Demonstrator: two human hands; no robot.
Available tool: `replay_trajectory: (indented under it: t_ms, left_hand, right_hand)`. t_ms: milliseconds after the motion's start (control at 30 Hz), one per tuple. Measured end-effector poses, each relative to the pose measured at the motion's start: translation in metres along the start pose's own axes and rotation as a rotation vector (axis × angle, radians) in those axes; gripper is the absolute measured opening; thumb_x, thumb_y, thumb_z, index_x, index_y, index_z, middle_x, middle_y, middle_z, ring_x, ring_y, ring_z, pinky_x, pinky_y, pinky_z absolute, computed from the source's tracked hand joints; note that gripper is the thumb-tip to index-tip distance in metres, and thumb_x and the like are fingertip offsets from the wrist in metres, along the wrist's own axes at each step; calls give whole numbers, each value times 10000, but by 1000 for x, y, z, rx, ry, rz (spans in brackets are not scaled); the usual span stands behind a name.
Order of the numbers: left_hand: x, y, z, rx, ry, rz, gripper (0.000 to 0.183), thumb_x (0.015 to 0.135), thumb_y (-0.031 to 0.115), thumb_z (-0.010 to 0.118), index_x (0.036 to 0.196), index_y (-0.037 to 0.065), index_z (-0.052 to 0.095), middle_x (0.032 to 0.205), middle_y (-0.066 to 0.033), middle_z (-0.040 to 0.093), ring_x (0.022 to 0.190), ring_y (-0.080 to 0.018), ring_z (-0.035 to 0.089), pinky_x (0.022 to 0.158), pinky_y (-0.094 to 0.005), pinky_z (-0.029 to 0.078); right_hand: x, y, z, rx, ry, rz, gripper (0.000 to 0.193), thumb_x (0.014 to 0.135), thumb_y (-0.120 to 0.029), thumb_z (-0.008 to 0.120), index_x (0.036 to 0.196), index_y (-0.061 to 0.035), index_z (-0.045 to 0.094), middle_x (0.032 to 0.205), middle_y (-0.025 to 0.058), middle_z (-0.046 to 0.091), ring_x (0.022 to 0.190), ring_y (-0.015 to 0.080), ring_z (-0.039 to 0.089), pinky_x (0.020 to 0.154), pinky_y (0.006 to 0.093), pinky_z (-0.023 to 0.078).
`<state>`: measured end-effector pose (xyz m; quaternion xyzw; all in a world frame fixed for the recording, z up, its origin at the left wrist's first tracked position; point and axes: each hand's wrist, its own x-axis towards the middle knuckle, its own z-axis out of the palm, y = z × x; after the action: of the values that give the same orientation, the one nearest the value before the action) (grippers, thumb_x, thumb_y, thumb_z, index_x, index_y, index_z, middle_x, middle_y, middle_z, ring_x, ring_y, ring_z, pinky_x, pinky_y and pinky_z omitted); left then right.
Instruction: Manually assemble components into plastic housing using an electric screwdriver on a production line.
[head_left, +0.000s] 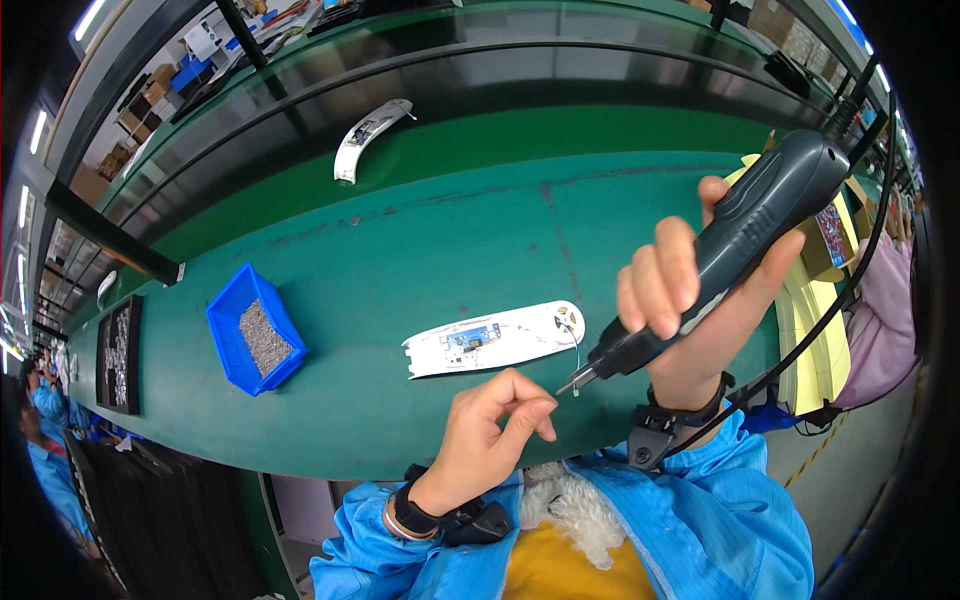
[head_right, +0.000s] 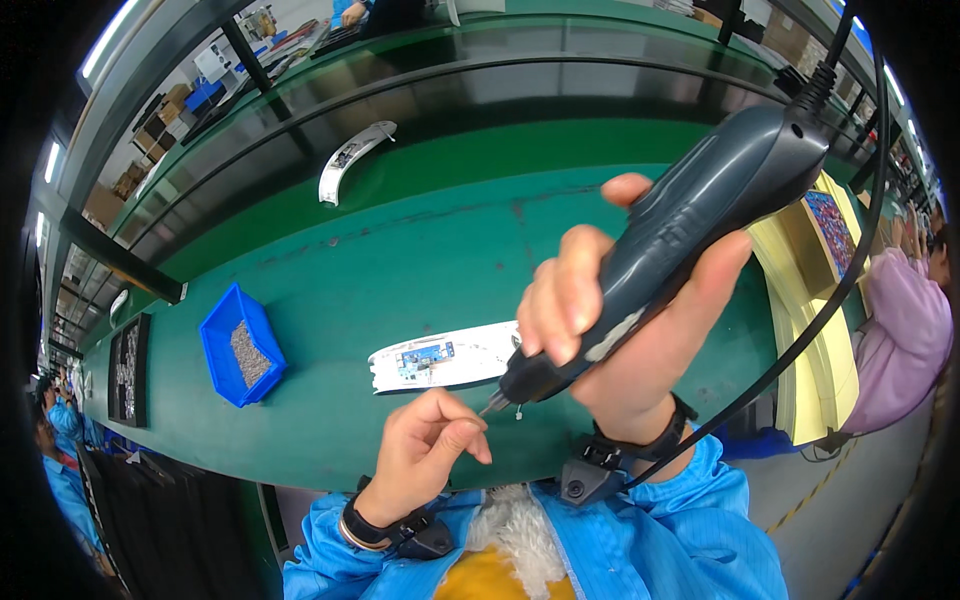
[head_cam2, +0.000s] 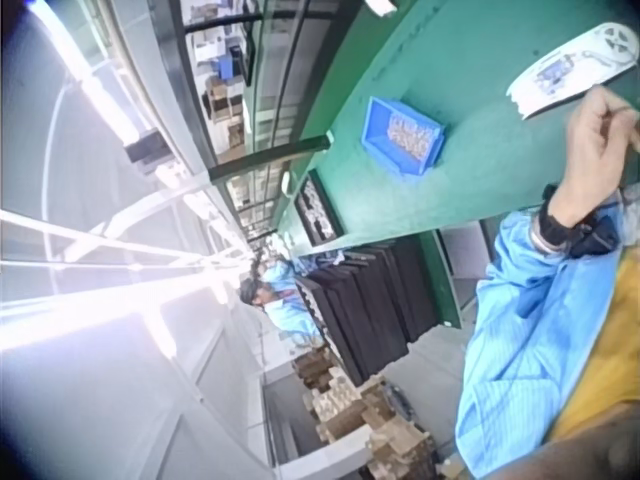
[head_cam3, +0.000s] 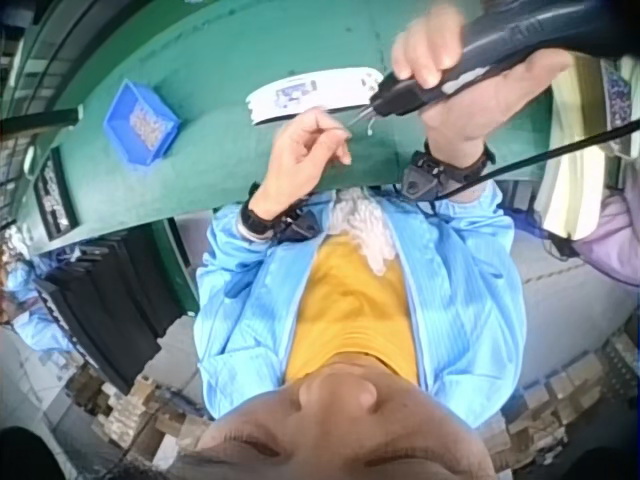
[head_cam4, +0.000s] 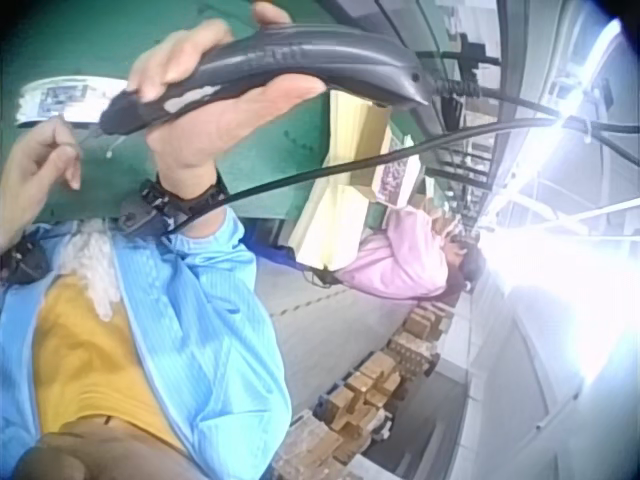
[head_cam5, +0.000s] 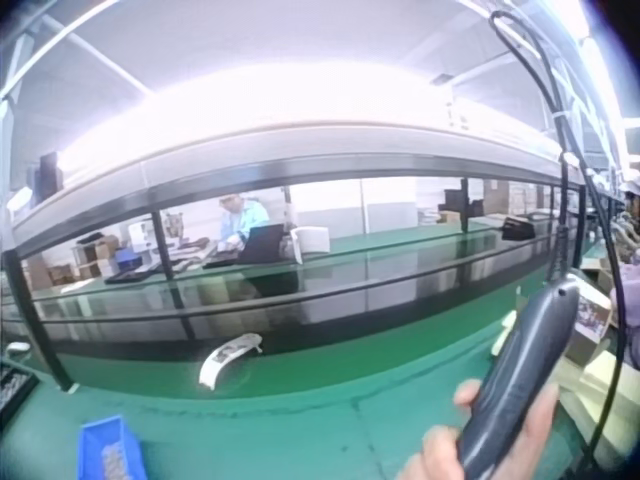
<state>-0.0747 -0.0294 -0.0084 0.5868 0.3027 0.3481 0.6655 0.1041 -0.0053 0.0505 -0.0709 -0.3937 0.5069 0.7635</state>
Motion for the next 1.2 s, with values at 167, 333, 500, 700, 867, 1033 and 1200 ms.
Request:
replay_trajectory:
  t_ms: [167,333,500,700,867,1033,1200]
  left_hand:
    - [-3,-6,3,663,106,390,40,745,-21,611,745,9,585,748,-76,641,646,-182,611,620,-264,444]
    - [6,1,10,557,27,421,104,695,-38,623,752,48,617,789,-56,656,671,-203,617,669,-280,436]
    - [4,4,-1,237,-84,210,74,815,63,566,776,4,588,783,-94,643,709,-165,610,682,-269,461]
    - [1,11,0,137,-160,40,146,877,106,509,780,2,537,682,-59,593,636,-138,579,628,-260,459]
    - [-13,7,-34,1139,1,636,31,774,33,589,798,38,570,744,-80,620,656,-199,579,629,-298,441]
    - [-49,69,-198,1445,895,202,273,734,-47,577,997,0,523,1028,-154,580,882,-246,583,739,-333,453]
    - [-33,43,-249,1185,738,-5,298,676,-46,623,969,-4,583,814,-136,609,706,-235,601,607,-315,474]
  right_hand:
    - [8,-10,-2,13,13,-15,628,872,-584,302,1197,-53,384,588,28,400,398,114,385,413,292,369]
    - [8,-10,-2,42,3,27,620,875,-580,295,1190,-54,389,596,30,400,409,114,389,426,293,373]
    - [6,-10,-1,74,-34,66,617,878,-579,286,1197,-60,385,602,34,404,416,123,398,435,303,382]
    - [1,-3,1,107,-72,124,626,874,-591,269,1220,-75,342,611,49,419,424,147,421,447,325,400]
    - [0,5,-3,-139,-52,200,670,844,-635,285,1172,-51,318,553,59,448,380,148,446,390,299,405]
    - [0,11,-10,-478,-107,167,738,776,-690,373,1082,-19,338,528,56,470,383,134,471,383,256,417]
    - [-6,24,-15,-617,-13,232,734,753,-644,485,1077,7,382,545,63,495,417,119,495,407,224,422]
